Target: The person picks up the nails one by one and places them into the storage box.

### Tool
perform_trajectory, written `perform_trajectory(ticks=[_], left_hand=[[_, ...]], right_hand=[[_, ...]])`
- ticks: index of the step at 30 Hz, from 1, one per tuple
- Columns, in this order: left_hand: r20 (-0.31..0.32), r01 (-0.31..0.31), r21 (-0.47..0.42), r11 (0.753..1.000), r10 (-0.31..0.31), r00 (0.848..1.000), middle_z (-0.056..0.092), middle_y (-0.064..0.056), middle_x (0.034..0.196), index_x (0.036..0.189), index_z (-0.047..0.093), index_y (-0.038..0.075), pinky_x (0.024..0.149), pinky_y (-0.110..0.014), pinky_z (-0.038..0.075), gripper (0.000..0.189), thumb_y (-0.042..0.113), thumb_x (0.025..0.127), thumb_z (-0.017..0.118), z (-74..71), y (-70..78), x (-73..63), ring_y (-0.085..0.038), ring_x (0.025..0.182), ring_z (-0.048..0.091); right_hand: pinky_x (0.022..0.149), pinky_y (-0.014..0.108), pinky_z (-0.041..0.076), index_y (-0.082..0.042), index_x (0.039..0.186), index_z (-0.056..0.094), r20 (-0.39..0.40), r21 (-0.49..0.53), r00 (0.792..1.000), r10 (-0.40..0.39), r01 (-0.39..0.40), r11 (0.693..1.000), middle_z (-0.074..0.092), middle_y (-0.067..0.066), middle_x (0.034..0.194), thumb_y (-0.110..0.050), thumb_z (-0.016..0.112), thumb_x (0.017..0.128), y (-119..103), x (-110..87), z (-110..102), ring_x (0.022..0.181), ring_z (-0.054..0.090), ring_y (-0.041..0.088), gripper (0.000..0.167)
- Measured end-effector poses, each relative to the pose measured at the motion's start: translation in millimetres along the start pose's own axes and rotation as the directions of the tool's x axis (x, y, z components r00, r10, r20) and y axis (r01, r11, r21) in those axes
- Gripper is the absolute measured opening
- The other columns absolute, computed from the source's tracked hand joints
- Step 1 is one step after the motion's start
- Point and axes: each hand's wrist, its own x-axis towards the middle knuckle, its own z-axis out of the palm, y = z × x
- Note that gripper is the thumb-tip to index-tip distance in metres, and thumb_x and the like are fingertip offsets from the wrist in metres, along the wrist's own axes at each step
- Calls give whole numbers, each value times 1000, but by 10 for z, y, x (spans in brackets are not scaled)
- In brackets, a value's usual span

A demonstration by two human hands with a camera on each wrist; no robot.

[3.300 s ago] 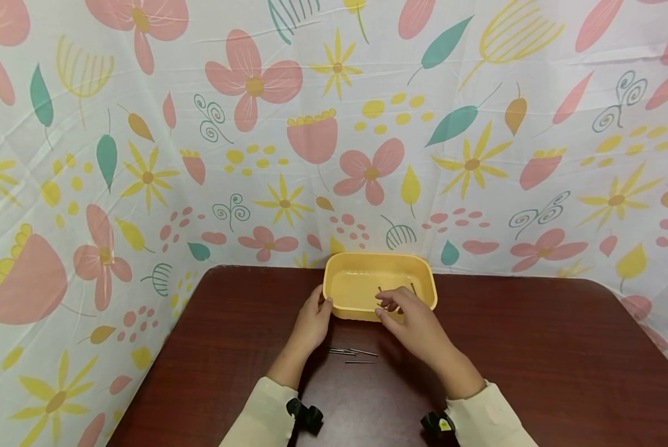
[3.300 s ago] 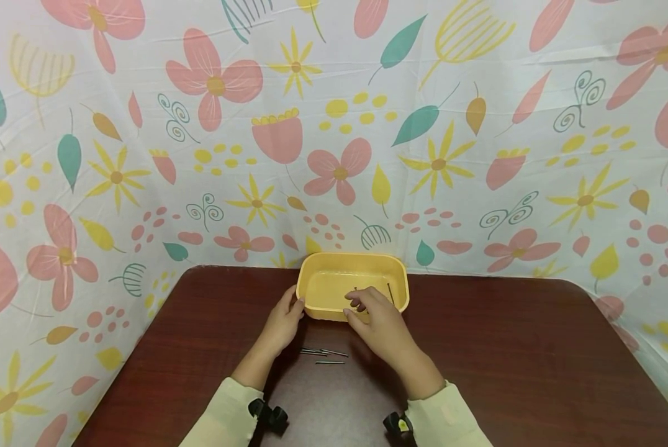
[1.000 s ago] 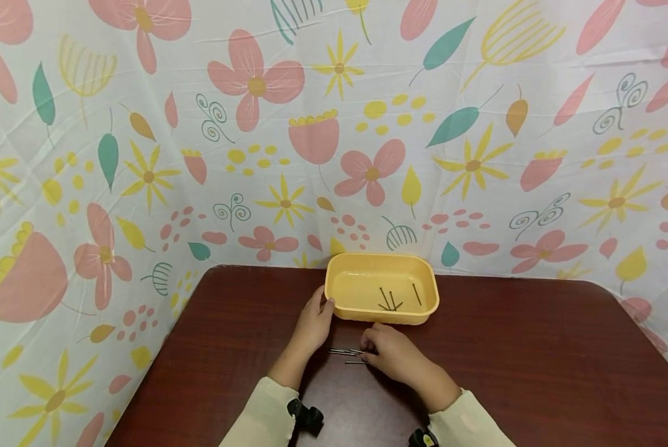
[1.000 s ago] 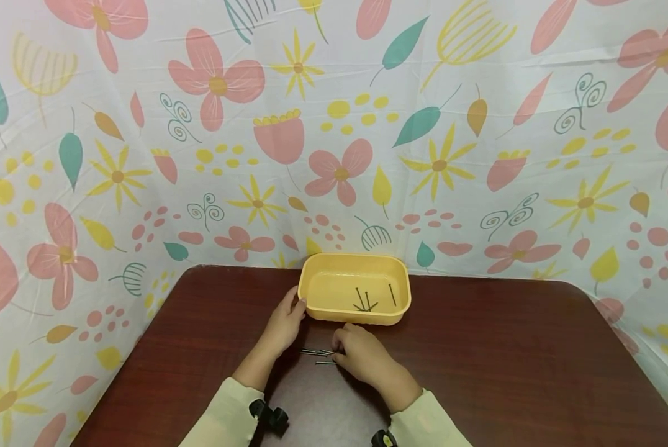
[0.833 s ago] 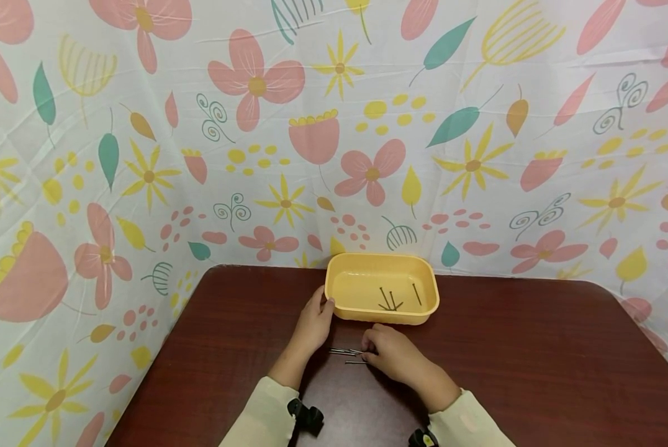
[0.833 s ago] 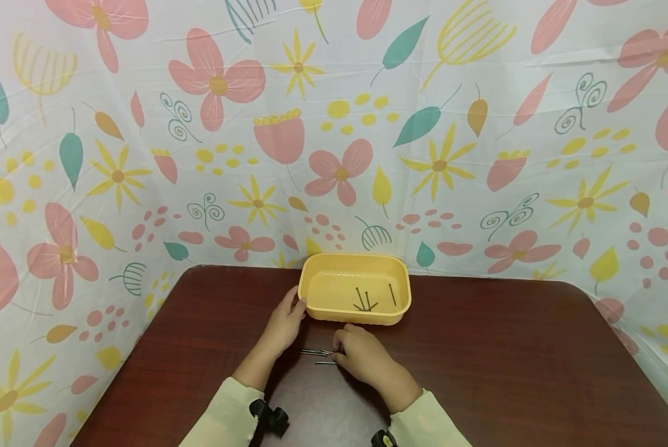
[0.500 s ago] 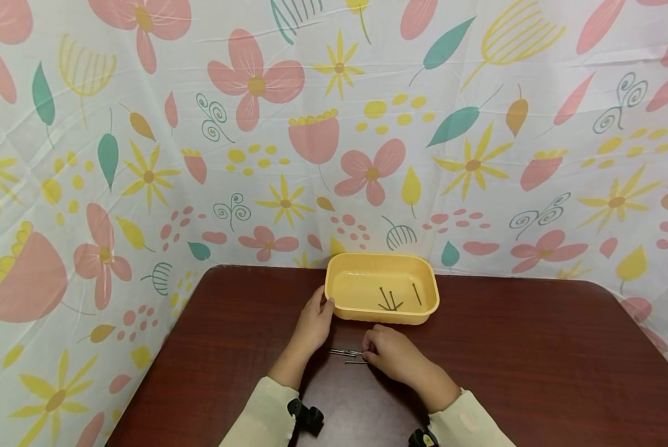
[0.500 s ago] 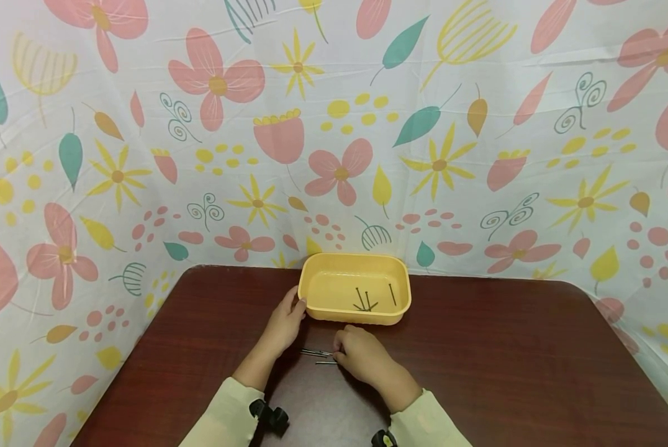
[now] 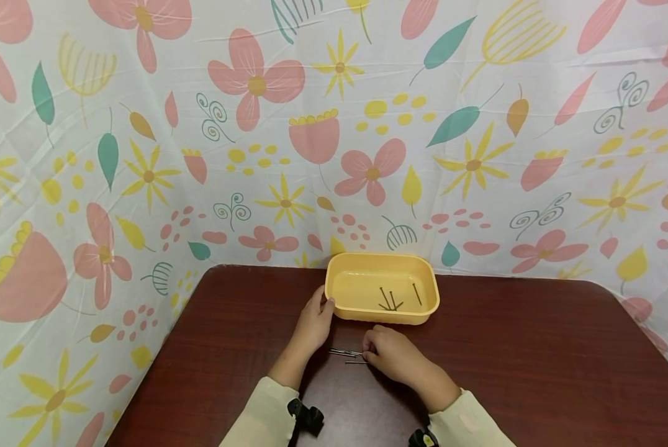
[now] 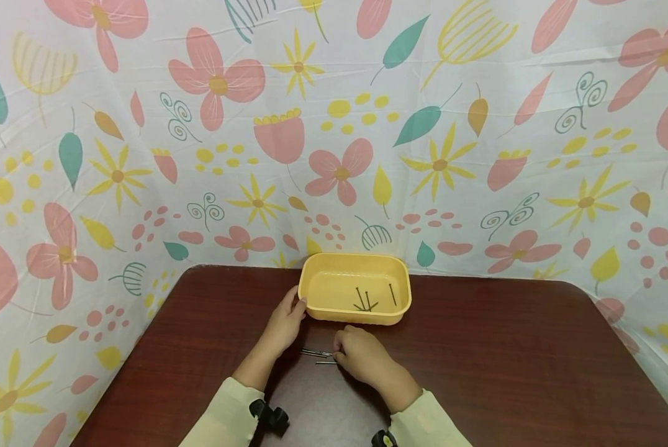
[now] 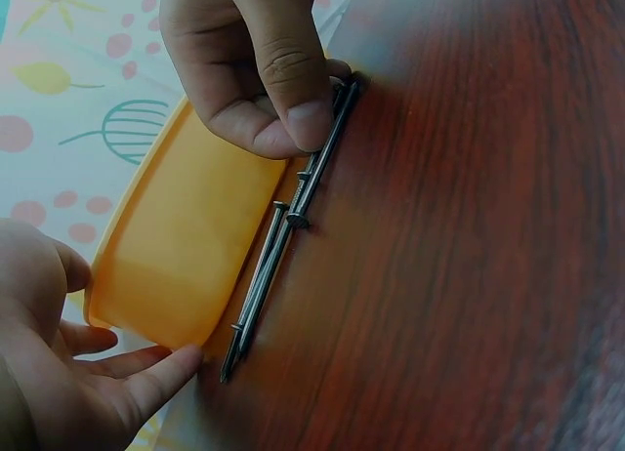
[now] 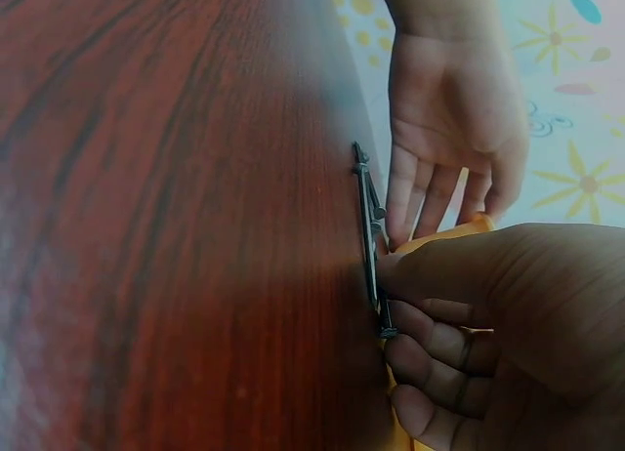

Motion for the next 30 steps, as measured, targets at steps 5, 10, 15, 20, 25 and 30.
perform_trajectory(ticks=[5,10,15,20,25,30], left_hand=[[2,1,4,1000,-1,1000,35,-15,162,160,29,15,108,-52,46,61,46,108,38,2,0,2,-32,138,51],[6,-2,0,1000,2,1000,34,-16,162,160,28,14,108,-52,47,62,45,108,38,4,-3,9,-33,138,51],[7,-2,1,1000,2,1000,34,-16,162,161,27,13,107,-52,47,62,45,108,38,1,6,7,-33,138,51],[6,3,7,1000,-3,1000,34,-15,162,161,28,14,108,-53,46,63,47,108,37,-3,12,-2,-33,138,51],[2,5,15,1000,-5,1000,34,-16,162,160,28,12,108,-54,46,63,46,108,37,-6,23,-16,-34,138,50],[-3,3,16,1000,-3,1000,35,-16,162,160,28,12,108,-53,46,62,44,108,38,-8,29,-14,-33,138,51]], right_hand=[[62,25,41,-17,79,61,-3,-8,1000,3,-3,1000,52,-6,78,-13,76,88,6,-1,3,69,47,7,17],[63,25,41,-17,80,61,-14,-9,1000,6,-6,1000,52,-7,79,-14,75,89,5,6,-9,69,47,6,16],[63,25,42,-16,82,62,-39,-8,999,-17,17,1000,53,-6,80,-14,75,89,-7,4,-40,71,48,6,15],[66,25,44,-16,83,63,-83,-5,995,-45,45,999,54,-7,82,-13,75,88,-14,1,-60,73,49,6,14],[67,25,46,-16,85,64,-136,-5,988,-75,75,997,56,-9,83,-12,76,88,-18,6,-90,75,52,6,13],[68,25,48,-17,87,64,-159,0,985,-71,72,997,58,-8,84,-13,75,89,-18,21,-147,76,55,6,11]])
